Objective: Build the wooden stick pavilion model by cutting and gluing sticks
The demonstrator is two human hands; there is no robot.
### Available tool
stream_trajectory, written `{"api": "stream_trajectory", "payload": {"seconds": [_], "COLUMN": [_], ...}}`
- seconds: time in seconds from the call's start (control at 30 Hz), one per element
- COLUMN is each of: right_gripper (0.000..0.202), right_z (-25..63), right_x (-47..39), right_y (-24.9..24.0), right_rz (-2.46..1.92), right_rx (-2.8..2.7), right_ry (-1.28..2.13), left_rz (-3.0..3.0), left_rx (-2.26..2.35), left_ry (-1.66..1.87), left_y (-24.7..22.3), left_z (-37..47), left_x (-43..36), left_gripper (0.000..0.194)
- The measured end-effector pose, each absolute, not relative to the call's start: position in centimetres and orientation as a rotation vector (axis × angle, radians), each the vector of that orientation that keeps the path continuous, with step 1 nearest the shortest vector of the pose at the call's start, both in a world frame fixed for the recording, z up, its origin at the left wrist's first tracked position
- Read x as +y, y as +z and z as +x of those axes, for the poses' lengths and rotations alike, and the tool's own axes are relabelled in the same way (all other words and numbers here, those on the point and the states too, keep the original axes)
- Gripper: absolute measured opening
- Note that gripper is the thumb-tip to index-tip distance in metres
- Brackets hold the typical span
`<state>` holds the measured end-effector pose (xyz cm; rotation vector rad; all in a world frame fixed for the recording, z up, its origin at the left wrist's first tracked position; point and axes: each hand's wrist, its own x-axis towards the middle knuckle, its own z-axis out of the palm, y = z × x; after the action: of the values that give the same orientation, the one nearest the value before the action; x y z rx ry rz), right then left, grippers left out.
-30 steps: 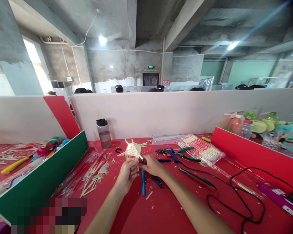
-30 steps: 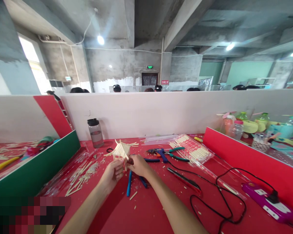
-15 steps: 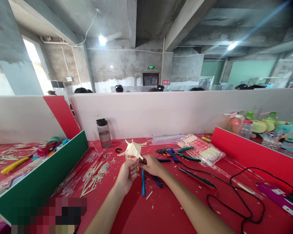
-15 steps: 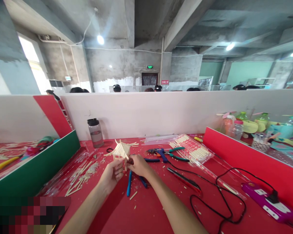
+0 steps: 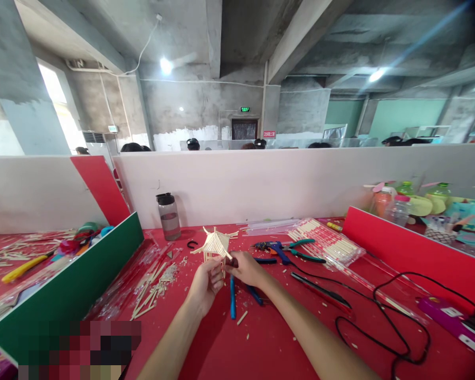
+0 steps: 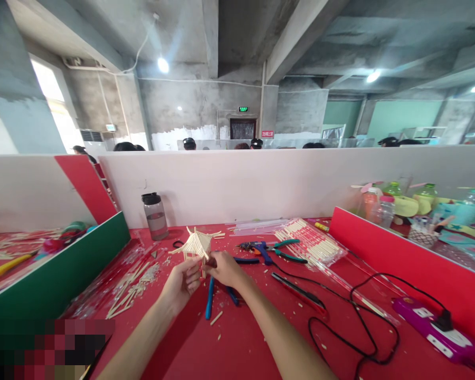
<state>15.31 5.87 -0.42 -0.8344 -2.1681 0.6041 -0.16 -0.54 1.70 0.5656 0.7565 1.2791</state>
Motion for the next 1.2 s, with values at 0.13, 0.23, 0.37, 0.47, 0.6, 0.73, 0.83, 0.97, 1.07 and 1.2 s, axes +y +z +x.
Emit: {"api": "stream_trajectory", "payload": {"seconds": [0.13, 0.23, 0.37, 0.47, 0.6, 0.73, 0.83, 0.97, 1.07, 1.2], "right_gripper": [0.024, 0.023, 0.023, 0.023, 0.022, 0.025, 0.031, 0.037, 0.04, 0.04], "right_z": [15.3, 15.3, 15.3, 15.2, 15.2, 15.2, 15.3, 15.4, 15.4, 15.4], "right_x": [5.9, 5.9, 5.8, 5.8, 5.8, 5.9, 6.0, 6.1, 6.2, 6.4], "right_y": [-0.4, -0.4, -0.4, -0.4, -0.5, -0.5, -0.6, -0.7, -0.8, -0.9], "right_rz": [-0.847, -0.841, -0.861, -0.887, -0.887, -0.868, -0.85, -0.839, -0.844, -0.838], "right_rx": [-2.166, -2.165, -2.163, -2.172, -2.194, -2.196, -2.202, -2.206, -2.212, -2.212], "right_ry": [0.59, 0.603, 0.594, 0.565, 0.545, 0.534, 0.51, 0.492, 0.509, 0.531], "left_rz": [0.559, 0.579, 0.618, 0.675, 0.775, 0.858, 0.896, 0.942, 0.969, 1.009], "left_rx": [0.743, 0.777, 0.861, 0.922, 0.96, 0.968, 0.98, 1.012, 1.038, 1.065], "left_ry": [1.275, 1.27, 1.264, 1.248, 1.215, 1.192, 1.164, 1.126, 1.095, 1.046], "left_y": [1.7, 1.6, 1.3, 1.0, 0.6, 0.6, 0.9, 1.4, 1.6, 1.7], "left_z": [-0.2, -0.2, -0.2, -0.3, -0.3, -0.5, -0.7, -0.6, -0.5, -0.3], "left_x": [-0.5, -0.4, -0.2, -0.1, 0.0, -0.1, -0.4, -0.7, -1.0, -1.2], "left_gripper": [0.023, 0.025, 0.031, 0.035, 0.042, 0.044, 0.043, 0.042, 0.044, 0.043]}}
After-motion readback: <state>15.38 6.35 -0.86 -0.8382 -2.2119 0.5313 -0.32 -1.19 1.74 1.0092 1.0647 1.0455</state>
